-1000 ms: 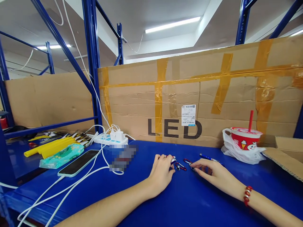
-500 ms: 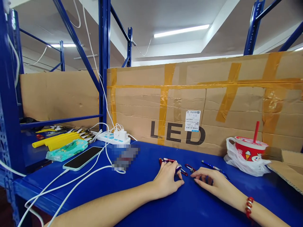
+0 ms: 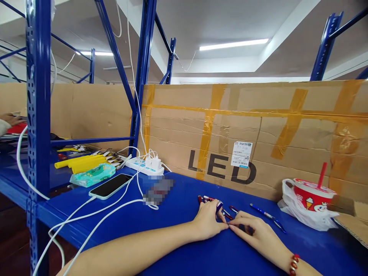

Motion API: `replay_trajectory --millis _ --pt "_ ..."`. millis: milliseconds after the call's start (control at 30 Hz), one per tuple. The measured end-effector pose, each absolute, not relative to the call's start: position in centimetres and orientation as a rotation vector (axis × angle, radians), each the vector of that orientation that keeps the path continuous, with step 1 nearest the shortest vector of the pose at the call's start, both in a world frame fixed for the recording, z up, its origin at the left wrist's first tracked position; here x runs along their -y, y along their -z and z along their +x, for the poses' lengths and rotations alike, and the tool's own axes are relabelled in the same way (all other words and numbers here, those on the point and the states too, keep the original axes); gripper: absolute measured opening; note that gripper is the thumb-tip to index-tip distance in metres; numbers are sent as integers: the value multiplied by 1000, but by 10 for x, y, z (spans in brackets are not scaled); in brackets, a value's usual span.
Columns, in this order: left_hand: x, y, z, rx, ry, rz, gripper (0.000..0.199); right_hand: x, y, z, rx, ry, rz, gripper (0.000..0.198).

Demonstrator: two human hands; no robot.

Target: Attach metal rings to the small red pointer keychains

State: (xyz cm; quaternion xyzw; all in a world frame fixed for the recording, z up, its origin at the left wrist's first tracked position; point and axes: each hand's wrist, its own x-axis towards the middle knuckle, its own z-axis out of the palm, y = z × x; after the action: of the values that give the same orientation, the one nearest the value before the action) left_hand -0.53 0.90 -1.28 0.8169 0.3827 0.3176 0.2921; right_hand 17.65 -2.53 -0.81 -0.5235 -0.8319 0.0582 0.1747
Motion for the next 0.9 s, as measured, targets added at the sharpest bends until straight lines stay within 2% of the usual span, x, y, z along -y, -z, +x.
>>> replay_trajectory --millis 267,467,900 --pt "-13 13 -6 -1247 -872 2155 40 19 7 155 2300 -53 -1540 34" --pt "-19 9 -13 -1178 -987 2082 36 19 0 139 2230 7 -1535 26" --pt "-13 3 -8 -1114 -1004 2049 21 24 -4 149 2163 -189 -1582 23"
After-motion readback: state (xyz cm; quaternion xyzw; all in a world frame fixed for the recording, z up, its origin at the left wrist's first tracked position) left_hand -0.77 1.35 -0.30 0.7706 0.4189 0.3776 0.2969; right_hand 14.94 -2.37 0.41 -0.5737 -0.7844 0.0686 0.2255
